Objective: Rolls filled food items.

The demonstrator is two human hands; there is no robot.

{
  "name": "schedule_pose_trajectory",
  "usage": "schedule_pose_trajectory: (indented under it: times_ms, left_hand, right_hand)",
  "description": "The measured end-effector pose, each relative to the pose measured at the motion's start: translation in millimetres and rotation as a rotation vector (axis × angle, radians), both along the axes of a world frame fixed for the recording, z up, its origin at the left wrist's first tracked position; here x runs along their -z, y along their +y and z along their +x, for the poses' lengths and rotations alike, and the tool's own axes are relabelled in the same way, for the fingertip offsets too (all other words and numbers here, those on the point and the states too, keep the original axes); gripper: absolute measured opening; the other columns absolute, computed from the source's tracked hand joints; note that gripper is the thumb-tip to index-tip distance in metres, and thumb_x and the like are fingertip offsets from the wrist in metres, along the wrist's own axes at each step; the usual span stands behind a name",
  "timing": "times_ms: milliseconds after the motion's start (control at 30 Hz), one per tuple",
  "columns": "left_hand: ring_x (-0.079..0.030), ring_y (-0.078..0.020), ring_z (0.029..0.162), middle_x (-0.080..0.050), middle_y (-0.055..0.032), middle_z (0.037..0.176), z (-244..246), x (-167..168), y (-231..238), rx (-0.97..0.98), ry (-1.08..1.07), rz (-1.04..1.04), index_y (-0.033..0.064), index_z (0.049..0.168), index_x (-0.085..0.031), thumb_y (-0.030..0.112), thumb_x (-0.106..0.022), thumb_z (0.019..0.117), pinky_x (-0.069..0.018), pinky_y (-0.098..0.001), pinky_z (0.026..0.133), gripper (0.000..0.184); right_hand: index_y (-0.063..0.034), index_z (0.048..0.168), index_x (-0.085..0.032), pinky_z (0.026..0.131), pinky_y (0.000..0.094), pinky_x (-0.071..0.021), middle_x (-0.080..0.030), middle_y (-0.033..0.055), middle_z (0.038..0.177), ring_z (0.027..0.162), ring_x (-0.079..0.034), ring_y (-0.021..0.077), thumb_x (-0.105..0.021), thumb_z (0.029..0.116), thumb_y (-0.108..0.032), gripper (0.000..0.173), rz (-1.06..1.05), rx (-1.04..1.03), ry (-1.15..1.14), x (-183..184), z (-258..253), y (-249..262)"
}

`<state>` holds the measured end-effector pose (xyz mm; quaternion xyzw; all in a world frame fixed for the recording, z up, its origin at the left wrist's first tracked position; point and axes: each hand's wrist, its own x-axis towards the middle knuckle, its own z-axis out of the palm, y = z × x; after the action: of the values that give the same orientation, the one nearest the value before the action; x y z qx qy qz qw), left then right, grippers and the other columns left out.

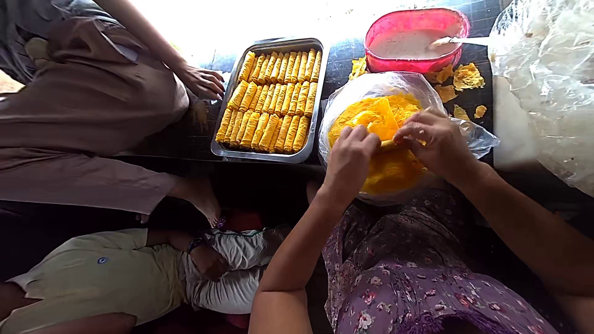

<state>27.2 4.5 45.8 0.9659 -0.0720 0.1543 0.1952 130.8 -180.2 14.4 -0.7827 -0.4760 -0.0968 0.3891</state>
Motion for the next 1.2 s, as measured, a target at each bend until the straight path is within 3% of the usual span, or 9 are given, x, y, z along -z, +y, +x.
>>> schedule_pose_trajectory:
  times_ms: [67, 167, 233, 433, 667, 1067, 1200]
  left_hand:
    - [-0.063, -0.0324, 0.087, -0.065, -0.0149, 0.088, -7, 7, -9, -0.020, -0.066, 0.081, 0.0006, 0.095, -0.075, -0.008, -0.060, 0.0918, -0.0534, -0.0423, 0.075, 0.018]
    - [-0.067, -0.0335, 0.093, -0.069, -0.0175, 0.099, -12, 19, -13, -0.071, -0.110, 0.161, -0.0003, 0.108, -0.075, -0.007, -0.060, 0.0931, -0.0558, -0.0409, 0.080, 0.022]
    - [-0.068, -0.0358, 0.096, -0.070, -0.0196, 0.103, -10, 21, -12, -0.086, -0.108, 0.161, -0.0012, 0.111, -0.074, -0.007, -0.060, 0.0933, -0.0566, -0.0425, 0.083, 0.024]
    - [-0.069, -0.0308, 0.086, -0.071, -0.0140, 0.090, -23, 13, -11, -0.106, -0.134, 0.119, 0.0020, 0.094, -0.073, -0.001, -0.063, 0.0939, -0.0558, -0.0405, 0.074, 0.010]
    - [-0.068, -0.0294, 0.083, -0.073, -0.0114, 0.087, -20, 9, 0, -0.127, -0.073, 0.040, 0.0032, 0.092, -0.074, 0.003, -0.066, 0.0945, -0.0542, -0.0396, 0.073, 0.009]
    - [-0.064, -0.0329, 0.087, -0.065, -0.0134, 0.086, 4, 4, 12, -0.088, 0.032, 0.060, 0.0026, 0.090, -0.073, 0.005, -0.066, 0.0958, -0.0525, -0.0435, 0.074, 0.009]
    - [-0.066, -0.0338, 0.090, -0.069, -0.0154, 0.094, 4, 5, 3, 0.042, -0.054, 0.036, 0.0043, 0.108, -0.076, -0.007, -0.060, 0.0926, -0.0545, -0.0452, 0.076, 0.025]
  right_hand:
    - [-0.0034, 0.099, -0.077, 0.084, 0.0493, -0.0539, -0.073, 0.0169, 0.101, 0.099, -0.068, 0.0370, -0.060, 0.0923, -0.002, 0.018, -0.039, 0.009, -0.136, 4, -11, -2]
    - [-0.0050, 0.109, -0.077, 0.082, 0.0483, -0.0525, -0.072, 0.0167, 0.109, 0.100, -0.067, 0.0364, -0.058, 0.0965, -0.007, 0.023, -0.066, 0.045, -0.204, 12, -14, -5]
    - [-0.0050, 0.110, -0.077, 0.082, 0.0474, -0.0527, -0.073, 0.0169, 0.110, 0.099, -0.068, 0.0365, -0.056, 0.0974, -0.003, 0.025, -0.063, 0.064, -0.200, 14, -12, -4]
    - [-0.0010, 0.096, -0.073, 0.076, 0.0437, -0.0529, -0.073, 0.0132, 0.090, 0.083, -0.067, 0.0313, -0.058, 0.0976, -0.005, 0.016, -0.069, 0.040, -0.140, -4, -24, -10]
    - [-0.0033, 0.094, -0.078, 0.086, 0.0409, -0.0539, -0.073, 0.0149, 0.101, 0.096, -0.068, 0.0310, -0.060, 0.0952, -0.002, 0.018, 0.012, 0.046, -0.003, 2, -16, -8]
    - [-0.0041, 0.095, -0.079, 0.082, 0.0422, -0.0506, -0.069, 0.0158, 0.098, 0.093, -0.063, 0.0316, -0.063, 0.0952, -0.001, 0.016, -0.024, 0.087, 0.039, 3, -3, 0]
    - [-0.0051, 0.092, -0.080, 0.080, 0.0456, -0.0515, -0.071, 0.0142, 0.096, 0.091, -0.064, 0.0328, -0.067, 0.0908, 0.000, 0.014, -0.089, 0.061, 0.057, -6, 4, 2]
